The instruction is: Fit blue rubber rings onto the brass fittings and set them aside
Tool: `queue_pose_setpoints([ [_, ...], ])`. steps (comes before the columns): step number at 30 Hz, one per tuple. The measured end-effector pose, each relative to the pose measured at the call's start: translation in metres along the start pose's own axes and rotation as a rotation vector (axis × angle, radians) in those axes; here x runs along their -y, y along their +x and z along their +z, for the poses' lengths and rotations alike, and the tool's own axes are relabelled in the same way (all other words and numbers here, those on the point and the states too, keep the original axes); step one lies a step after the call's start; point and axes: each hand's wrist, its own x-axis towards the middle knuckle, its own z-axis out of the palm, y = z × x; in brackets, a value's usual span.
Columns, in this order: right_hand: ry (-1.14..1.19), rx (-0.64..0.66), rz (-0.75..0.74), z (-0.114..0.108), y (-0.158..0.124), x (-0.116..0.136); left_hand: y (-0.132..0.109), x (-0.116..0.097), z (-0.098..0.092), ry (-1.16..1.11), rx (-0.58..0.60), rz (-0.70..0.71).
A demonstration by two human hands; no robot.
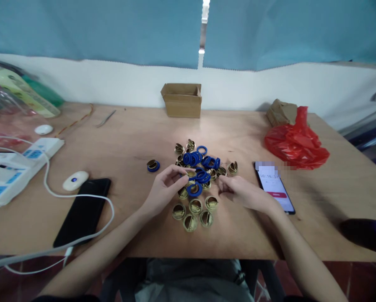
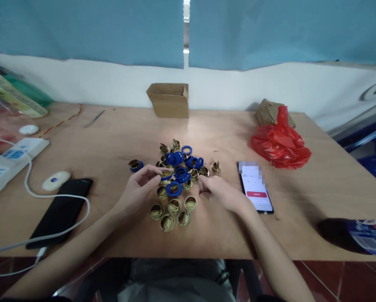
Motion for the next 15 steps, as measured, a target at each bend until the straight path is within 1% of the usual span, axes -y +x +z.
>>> queue_pose_setpoints([
  [4, 0.075, -0.07, -0.051, -0.005, -0.001, 0.006, -0.001, -0.001, 0.001, -0.016, -0.001, 0.003],
  [9, 0.312, -0.163, -0.01, -0.01, -0.001, 0.013, -0.001, -0.001, 0.002, -0.038, 0.003, 0.0],
  [11, 0.383, -0.201, -0.016, -0.009, 0.0, 0.015, -0.001, 0.0, 0.002, -0.043, -0.001, 0.002],
  [13, 0.41, -0.25, -0.042, -0.008, 0.001, 0.017, -0.001, 0.001, 0.002, -0.054, 0.007, 0.006],
  [15, 0.378, -0.319, -0.076, -0.007, 0.003, 0.017, -0.001, 0.002, 0.002, -0.07, 0.022, 0.016],
])
